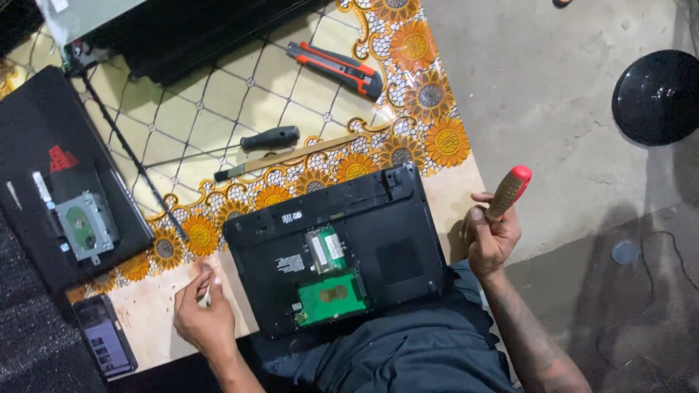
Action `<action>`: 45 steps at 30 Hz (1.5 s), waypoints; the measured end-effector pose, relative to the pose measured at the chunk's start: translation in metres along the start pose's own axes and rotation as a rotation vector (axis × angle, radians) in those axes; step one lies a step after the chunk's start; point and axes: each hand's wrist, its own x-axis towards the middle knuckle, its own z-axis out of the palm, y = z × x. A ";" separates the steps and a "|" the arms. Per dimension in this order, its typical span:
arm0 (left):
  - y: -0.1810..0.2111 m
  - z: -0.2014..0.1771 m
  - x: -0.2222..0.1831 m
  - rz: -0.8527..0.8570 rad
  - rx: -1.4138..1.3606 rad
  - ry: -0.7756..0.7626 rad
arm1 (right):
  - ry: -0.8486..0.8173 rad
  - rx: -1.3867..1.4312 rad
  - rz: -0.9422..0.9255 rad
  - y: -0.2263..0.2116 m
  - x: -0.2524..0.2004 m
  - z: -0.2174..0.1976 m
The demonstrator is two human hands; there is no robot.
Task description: Disassembling a laptop by removing screws with a screwdriver and extracting internal components like the hard drive.
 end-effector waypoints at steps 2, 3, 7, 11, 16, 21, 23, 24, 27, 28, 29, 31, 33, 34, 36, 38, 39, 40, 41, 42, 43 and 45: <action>-0.002 0.001 0.001 -0.028 0.037 -0.024 | -0.012 0.038 0.023 0.003 -0.004 -0.003; -0.003 0.001 0.002 -0.060 0.072 -0.039 | -0.029 0.081 0.039 0.005 -0.004 -0.004; -0.010 0.006 0.005 -0.078 0.099 -0.054 | -0.077 0.145 -0.013 0.012 -0.007 -0.006; -0.009 0.007 0.007 -0.138 0.139 -0.071 | -0.032 0.251 -0.001 0.013 -0.007 -0.004; -0.021 0.012 0.006 -0.101 0.102 -0.073 | -0.004 0.288 -0.020 0.018 -0.011 -0.002; -0.009 0.010 0.010 -0.182 0.181 -0.097 | 0.026 0.289 -0.032 0.023 -0.014 -0.002; -0.004 0.009 0.012 -0.215 0.197 -0.111 | 0.017 0.275 -0.025 0.025 -0.016 -0.004; -0.001 0.009 0.013 -0.250 0.212 -0.122 | 0.006 0.262 -0.020 0.026 -0.017 -0.005; 0.002 0.007 0.014 -0.256 0.150 -0.133 | 0.036 0.278 -0.002 0.014 -0.008 -0.005; 0.001 0.008 0.015 -0.254 0.149 -0.134 | 0.037 0.277 -0.003 0.015 -0.006 -0.007; 0.000 0.008 0.015 -0.261 0.142 -0.140 | 0.102 0.169 -0.014 0.015 -0.005 -0.008; -0.004 0.008 0.014 -0.268 0.137 -0.148 | 0.166 0.059 -0.023 0.007 0.008 -0.006; -0.010 0.009 0.014 -0.255 0.134 -0.147 | 0.064 0.011 -0.125 -0.011 0.032 0.001; -0.007 0.008 0.014 -0.254 0.133 -0.148 | 0.065 0.010 -0.125 -0.017 0.043 0.002; 0.000 0.007 0.015 -0.272 0.180 -0.150 | -0.151 -0.015 -0.163 -0.031 0.065 0.005; 0.001 0.007 0.015 -0.279 0.180 -0.149 | -0.229 -0.080 -0.202 -0.041 0.077 0.015; 0.002 0.007 0.015 -0.286 0.180 -0.149 | -0.307 -0.146 -0.240 -0.045 0.084 0.019; 0.000 0.008 0.016 -0.288 0.179 -0.148 | -0.308 -0.146 -0.242 -0.047 0.089 0.024; -0.001 0.008 0.015 -0.265 0.175 -0.138 | -0.337 -0.118 -0.276 -0.049 0.094 0.029; -0.003 0.008 0.014 -0.242 0.171 -0.127 | -0.366 -0.090 -0.311 -0.051 0.099 0.034; -0.003 0.007 0.013 -0.245 0.170 -0.126 | -0.370 -0.091 -0.312 -0.050 0.101 0.033; -0.003 0.007 0.014 -0.260 0.183 -0.134 | -0.415 -0.254 -0.371 -0.050 0.105 0.032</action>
